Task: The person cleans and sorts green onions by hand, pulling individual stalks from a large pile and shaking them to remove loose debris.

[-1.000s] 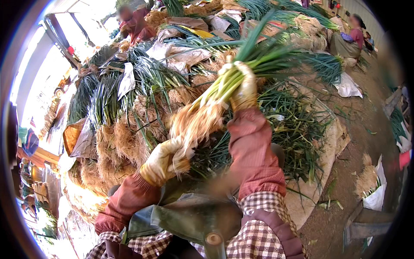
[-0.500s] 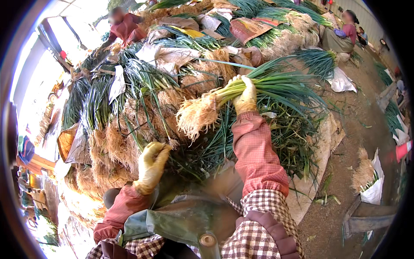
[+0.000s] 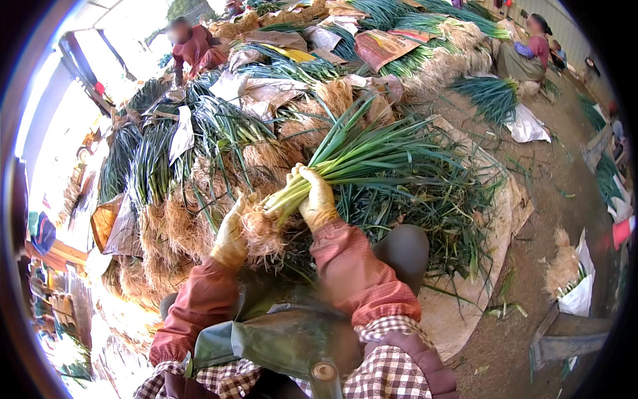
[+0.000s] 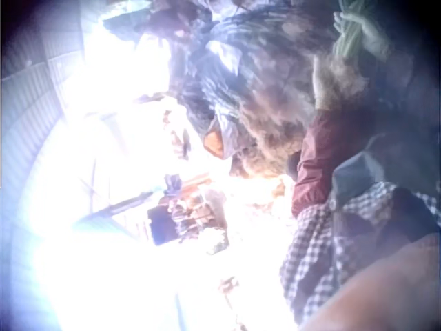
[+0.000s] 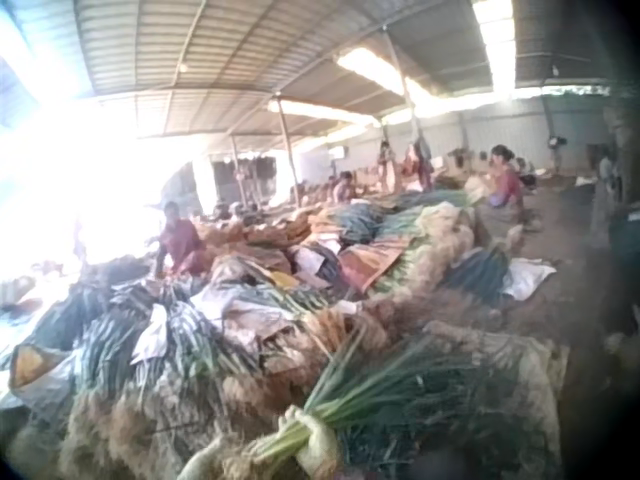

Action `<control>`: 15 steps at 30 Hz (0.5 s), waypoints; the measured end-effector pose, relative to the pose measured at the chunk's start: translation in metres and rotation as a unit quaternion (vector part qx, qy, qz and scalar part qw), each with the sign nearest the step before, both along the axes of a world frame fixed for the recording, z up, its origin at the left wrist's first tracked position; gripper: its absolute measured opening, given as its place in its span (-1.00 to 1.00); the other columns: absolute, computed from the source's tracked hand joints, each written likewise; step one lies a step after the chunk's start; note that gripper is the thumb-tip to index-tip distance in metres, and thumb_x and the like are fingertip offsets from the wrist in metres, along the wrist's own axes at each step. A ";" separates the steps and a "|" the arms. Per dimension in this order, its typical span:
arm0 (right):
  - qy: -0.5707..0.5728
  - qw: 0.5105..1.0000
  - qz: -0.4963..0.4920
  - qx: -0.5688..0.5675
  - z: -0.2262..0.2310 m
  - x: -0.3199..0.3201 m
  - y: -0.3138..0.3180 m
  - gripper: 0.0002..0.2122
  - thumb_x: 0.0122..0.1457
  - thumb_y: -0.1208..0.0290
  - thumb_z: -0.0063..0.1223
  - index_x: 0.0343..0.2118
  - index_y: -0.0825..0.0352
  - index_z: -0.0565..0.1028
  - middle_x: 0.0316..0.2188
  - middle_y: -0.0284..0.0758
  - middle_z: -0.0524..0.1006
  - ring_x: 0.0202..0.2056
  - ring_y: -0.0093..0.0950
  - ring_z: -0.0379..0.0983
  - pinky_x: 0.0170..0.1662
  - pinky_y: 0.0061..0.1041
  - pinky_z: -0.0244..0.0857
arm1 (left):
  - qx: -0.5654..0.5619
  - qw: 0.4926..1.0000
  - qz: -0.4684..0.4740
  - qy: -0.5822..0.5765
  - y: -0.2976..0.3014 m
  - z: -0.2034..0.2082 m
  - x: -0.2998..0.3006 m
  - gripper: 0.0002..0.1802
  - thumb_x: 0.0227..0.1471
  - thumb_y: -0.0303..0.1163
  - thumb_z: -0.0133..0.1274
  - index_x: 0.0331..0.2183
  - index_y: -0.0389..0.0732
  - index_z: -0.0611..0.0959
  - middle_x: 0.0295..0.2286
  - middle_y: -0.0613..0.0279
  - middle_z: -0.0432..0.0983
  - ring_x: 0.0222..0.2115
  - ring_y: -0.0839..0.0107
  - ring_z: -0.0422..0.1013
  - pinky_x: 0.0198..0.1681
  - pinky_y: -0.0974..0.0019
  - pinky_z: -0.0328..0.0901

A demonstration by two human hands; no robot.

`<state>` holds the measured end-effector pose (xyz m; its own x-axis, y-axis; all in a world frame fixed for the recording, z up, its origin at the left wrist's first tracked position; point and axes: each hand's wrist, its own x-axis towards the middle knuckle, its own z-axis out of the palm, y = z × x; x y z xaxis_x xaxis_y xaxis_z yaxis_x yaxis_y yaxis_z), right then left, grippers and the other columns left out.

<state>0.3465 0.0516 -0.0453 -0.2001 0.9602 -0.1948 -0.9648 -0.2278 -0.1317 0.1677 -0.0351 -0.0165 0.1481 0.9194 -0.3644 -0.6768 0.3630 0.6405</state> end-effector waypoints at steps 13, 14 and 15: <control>-0.023 0.996 0.077 0.024 0.000 -0.023 -0.028 -0.89 0.08 0.38 0.09 -0.36 0.25 0.45 -0.40 -0.34 0.51 -0.37 -0.41 0.46 -0.21 -0.35 0.40 | 0.137 0.544 -0.222 0.798 -0.005 0.053 0.013 -0.55 -0.29 -0.39 0.10 -0.25 -0.29 0.45 -0.47 0.00 0.51 -0.46 0.06 0.48 -0.36 0.12 0.38; -0.022 0.995 0.095 0.033 -0.001 -0.015 -0.023 -0.80 0.05 0.35 0.14 -0.28 0.26 0.46 -0.37 -0.36 0.52 -0.32 -0.44 0.45 -0.17 -0.39 0.37 | 0.141 0.514 -0.220 0.817 -0.009 0.069 0.006 -0.59 -0.26 -0.42 0.06 -0.24 -0.27 0.44 -0.47 0.01 0.51 -0.48 0.06 0.48 -0.39 0.10 0.38; 0.001 0.996 0.082 0.025 0.009 -0.013 -0.016 -0.79 0.07 0.33 0.11 -0.26 0.28 0.46 -0.31 -0.33 0.52 -0.28 -0.39 0.46 -0.13 -0.34 0.37 | 0.147 0.472 -0.216 0.842 -0.011 0.079 -0.009 -0.63 -0.21 -0.44 0.05 -0.24 -0.24 0.44 -0.48 0.03 0.51 -0.49 0.09 0.48 -0.39 0.12 0.39</control>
